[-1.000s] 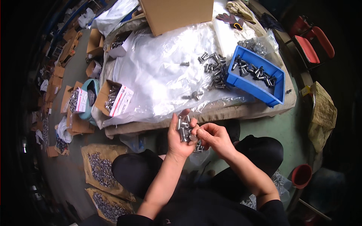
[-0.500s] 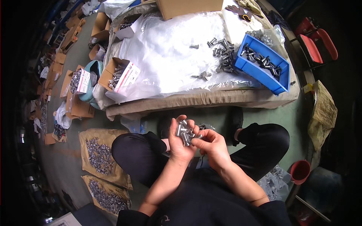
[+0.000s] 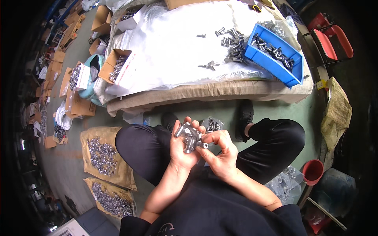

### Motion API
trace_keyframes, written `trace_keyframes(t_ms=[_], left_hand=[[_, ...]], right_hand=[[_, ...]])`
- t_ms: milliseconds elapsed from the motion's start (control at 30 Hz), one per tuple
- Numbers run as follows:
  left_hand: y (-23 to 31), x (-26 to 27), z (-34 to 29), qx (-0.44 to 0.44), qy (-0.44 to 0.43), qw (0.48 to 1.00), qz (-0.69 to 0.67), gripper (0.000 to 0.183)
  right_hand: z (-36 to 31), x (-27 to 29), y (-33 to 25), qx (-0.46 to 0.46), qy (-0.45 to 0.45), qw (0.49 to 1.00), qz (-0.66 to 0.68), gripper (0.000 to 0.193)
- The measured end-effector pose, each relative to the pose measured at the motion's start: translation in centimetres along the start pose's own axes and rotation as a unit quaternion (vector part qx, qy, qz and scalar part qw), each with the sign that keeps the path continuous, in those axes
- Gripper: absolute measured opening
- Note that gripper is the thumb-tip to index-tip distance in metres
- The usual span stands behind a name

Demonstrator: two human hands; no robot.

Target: The person inspects and sorts small metal bolts by hand, moving them from a plastic bag into a blue tray and cardboard boxes.

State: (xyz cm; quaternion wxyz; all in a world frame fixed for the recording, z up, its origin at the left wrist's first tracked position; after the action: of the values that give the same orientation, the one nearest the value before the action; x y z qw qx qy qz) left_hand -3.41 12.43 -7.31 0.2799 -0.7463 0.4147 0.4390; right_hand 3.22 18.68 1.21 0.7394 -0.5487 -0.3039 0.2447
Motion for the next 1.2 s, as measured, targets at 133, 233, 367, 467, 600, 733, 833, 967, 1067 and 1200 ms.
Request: trace_keyframes(t_ms=[133,233,367,467,600,733,833,967,1067,1200], left_hand=[[-0.2,0.1,-0.2,0.006,0.0,1.0,-0.006,0.033],[-0.6,-0.1,-0.3,0.005,0.0,1.0,-0.011,0.033],[-0.8,-0.5,-0.6,0.001,-0.022,1.0,-0.013,0.034],[-0.8,-0.6,-0.8,-0.005,-0.042,0.999,0.01,0.034],[-1.0,-0.8,-1.2,-0.002,-0.063,0.998,0.024,0.035],[-1.2,-0.6,-1.1,0.006,-0.043,0.999,-0.008,0.034],[-1.3,-0.6,-1.1,0.012,-0.037,0.999,-0.023,0.033],[-1.3,-0.8,-1.1,0.018,-0.05,0.998,-0.026,0.033],[-1.3,-0.5,-1.1,0.016,-0.037,0.999,-0.034,0.032],[-1.2,0.8,-1.0,0.028,-0.008,0.996,-0.085,0.029]], right_hand=[[-0.9,-0.4,1.7,-0.115,-0.042,0.988,0.095,0.019],[-1.8,-1.1,4.3,-0.176,-0.043,0.967,0.18,0.02],[-1.6,-0.9,3.9,-0.175,-0.045,0.98,0.087,0.022],[-0.7,-0.3,2.3,-0.129,-0.033,0.991,0.008,0.022],[-0.4,-0.4,1.6,-0.089,-0.046,0.994,-0.04,0.022],[-0.6,-0.1,0.3,0.001,-0.027,0.999,-0.047,0.021],[-0.7,-0.1,-0.4,0.048,-0.025,0.997,-0.051,0.021],[-0.7,-0.1,-0.2,0.036,-0.026,0.998,-0.038,0.023],[-1.0,0.0,0.5,0.015,-0.02,1.0,-0.012,0.02],[-2.2,-1.5,5.2,-0.232,-0.024,0.92,0.314,0.016]])
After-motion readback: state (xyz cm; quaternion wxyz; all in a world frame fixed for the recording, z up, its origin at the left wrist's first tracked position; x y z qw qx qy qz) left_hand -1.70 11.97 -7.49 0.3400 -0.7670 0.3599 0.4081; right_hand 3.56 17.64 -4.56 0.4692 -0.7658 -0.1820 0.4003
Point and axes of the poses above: each hand's wrist, its own z-axis towards the middle knuckle, its own x-axis out of the back of the hand, y = z × x, the point moved 10 cm from there along z, towards the middle knuckle, and after that the axes turned 2 degrees about -z, right-handed, at the moved point
